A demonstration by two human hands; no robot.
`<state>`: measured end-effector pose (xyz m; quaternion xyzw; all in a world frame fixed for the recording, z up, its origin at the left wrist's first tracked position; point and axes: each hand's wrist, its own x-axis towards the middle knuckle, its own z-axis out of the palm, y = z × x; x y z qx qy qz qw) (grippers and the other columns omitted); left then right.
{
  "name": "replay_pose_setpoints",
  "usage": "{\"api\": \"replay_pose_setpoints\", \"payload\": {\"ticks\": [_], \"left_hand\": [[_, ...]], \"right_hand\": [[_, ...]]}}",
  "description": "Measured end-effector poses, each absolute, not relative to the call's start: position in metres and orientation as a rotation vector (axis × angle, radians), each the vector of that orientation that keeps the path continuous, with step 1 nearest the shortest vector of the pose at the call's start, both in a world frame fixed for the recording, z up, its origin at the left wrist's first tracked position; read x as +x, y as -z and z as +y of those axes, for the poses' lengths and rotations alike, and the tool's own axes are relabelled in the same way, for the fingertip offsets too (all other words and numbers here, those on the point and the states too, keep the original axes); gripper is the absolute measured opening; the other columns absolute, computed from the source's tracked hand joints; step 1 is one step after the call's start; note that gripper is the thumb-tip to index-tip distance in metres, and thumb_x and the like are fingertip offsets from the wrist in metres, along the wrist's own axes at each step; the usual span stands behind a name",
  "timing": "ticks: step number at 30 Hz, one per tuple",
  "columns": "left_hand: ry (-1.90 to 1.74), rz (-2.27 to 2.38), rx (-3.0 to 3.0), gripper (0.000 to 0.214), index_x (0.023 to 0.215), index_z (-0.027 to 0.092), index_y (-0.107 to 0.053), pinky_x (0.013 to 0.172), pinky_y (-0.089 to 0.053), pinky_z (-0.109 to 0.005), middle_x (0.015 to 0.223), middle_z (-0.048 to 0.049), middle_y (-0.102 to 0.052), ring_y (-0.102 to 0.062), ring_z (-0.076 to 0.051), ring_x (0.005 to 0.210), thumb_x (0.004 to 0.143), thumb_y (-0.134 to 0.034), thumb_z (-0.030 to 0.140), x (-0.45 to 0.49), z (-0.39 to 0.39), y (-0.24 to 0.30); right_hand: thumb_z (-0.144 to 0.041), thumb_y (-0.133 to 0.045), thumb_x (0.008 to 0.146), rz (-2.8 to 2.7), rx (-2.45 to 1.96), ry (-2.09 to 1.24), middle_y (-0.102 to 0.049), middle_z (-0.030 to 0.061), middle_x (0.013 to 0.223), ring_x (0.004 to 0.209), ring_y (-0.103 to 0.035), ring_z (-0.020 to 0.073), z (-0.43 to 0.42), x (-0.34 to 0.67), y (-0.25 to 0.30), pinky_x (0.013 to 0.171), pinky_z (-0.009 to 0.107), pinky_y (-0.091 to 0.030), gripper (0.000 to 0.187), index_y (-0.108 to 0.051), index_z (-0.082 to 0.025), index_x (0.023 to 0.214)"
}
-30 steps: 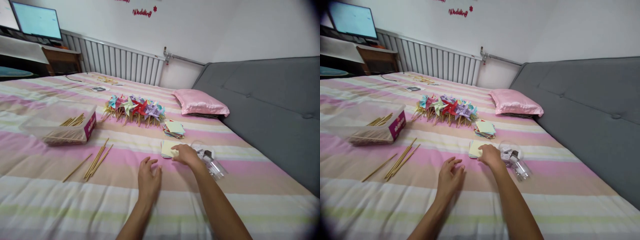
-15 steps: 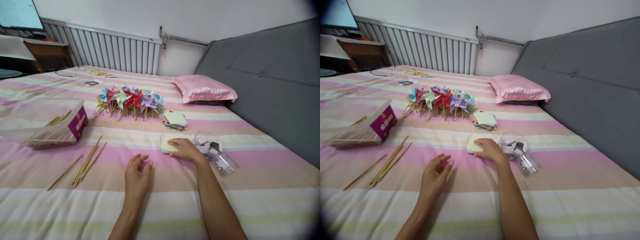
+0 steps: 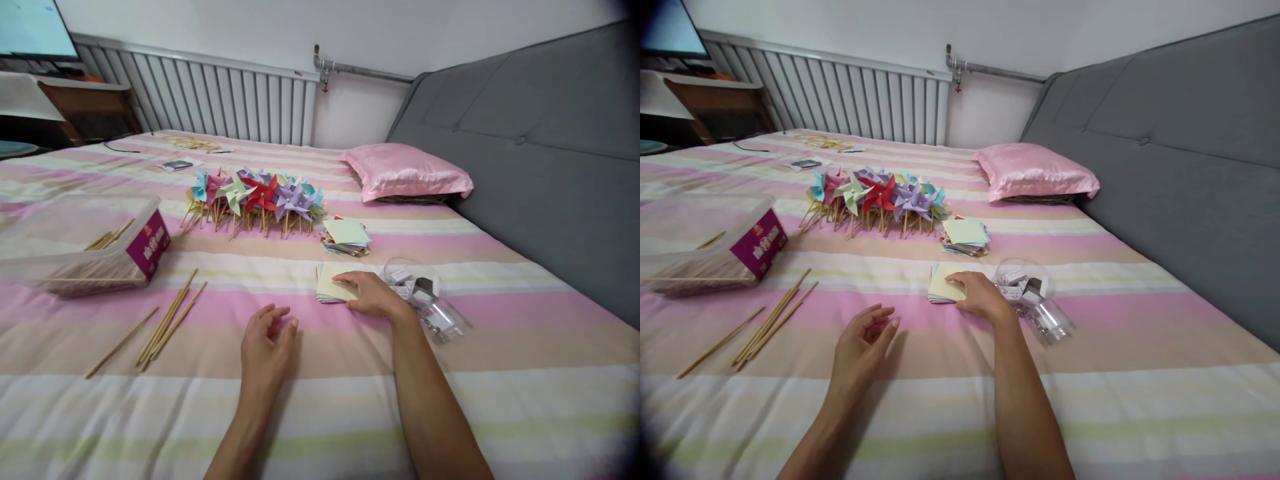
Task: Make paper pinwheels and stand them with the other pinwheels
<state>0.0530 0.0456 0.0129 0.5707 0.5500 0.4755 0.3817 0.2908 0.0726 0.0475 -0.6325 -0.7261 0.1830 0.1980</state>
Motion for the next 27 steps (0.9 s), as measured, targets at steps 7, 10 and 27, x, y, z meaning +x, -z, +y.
{"api": "replay_pose_setpoints", "payload": {"ticks": [7,10,27], "left_hand": [[-1.205,1.408,1.441,0.031,0.095,0.016,-0.068,0.088,-0.050,-0.043,0.118,-0.0140,-0.056,-0.060,-0.025,0.099,0.071,-0.065,0.035,0.054,0.046,-0.016],[-1.207,1.408,1.430,0.031,0.095,0.016,-0.068,0.087,-0.050,-0.043,0.117,-0.0140,-0.056,-0.061,-0.025,0.098,0.070,-0.065,0.035,0.055,0.046,-0.016],[-1.190,1.411,1.434,0.031,0.096,0.017,-0.068,0.087,-0.050,-0.043,0.118,-0.0142,-0.056,-0.061,-0.025,0.098,0.071,-0.065,0.035,0.053,0.045,-0.015]], "right_hand": [[-0.015,-0.069,0.062,-1.959,-1.767,-0.550,-0.063,0.0050,0.123,0.112,-0.058,0.0243,0.071,0.295,-0.049,0.095,0.034,-0.044,0.055,-0.063,-0.023,0.116],[-0.028,-0.070,0.066,-1.836,-1.758,-0.533,-0.067,0.0063,0.115,0.104,-0.062,0.0230,0.075,0.290,-0.046,0.090,0.033,-0.047,0.047,-0.065,-0.021,0.112],[-0.034,-0.070,0.064,-1.962,-1.828,-0.294,-0.066,0.0053,0.116,0.109,-0.058,0.0246,0.084,0.278,-0.030,0.097,0.036,-0.042,0.044,-0.068,-0.021,0.105]]}}
